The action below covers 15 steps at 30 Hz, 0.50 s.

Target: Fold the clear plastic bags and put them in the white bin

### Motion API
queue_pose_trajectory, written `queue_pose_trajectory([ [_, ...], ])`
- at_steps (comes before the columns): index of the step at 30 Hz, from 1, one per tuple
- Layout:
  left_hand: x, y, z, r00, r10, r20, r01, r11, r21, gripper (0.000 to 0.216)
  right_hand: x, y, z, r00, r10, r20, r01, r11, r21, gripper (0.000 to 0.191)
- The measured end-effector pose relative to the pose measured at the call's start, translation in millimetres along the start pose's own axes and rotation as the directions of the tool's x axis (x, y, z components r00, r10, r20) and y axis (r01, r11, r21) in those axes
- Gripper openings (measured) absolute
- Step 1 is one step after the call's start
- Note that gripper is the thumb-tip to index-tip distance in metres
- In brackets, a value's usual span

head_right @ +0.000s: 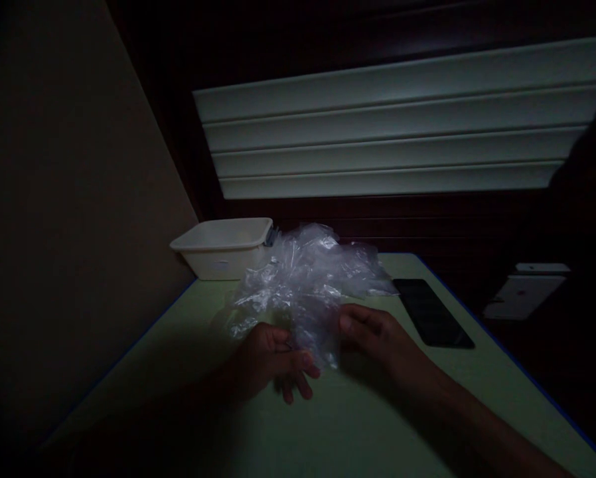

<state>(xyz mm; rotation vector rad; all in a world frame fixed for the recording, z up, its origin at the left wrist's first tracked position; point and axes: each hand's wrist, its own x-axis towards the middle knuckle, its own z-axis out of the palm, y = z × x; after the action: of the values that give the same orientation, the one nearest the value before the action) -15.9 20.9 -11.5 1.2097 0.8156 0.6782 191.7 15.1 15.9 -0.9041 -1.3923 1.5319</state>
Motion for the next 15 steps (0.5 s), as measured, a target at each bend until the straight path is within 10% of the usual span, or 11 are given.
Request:
queue_pose_trajectory([
  [15, 1.9, -1.5, 3.8, 0.999, 0.016, -0.039, -0.019, 0.997, -0.081, 0.033, 5.0, 12.9, 8.7, 0.981, 0.003, -0.194, -0.005, 1.0, -0.012, 0.026],
])
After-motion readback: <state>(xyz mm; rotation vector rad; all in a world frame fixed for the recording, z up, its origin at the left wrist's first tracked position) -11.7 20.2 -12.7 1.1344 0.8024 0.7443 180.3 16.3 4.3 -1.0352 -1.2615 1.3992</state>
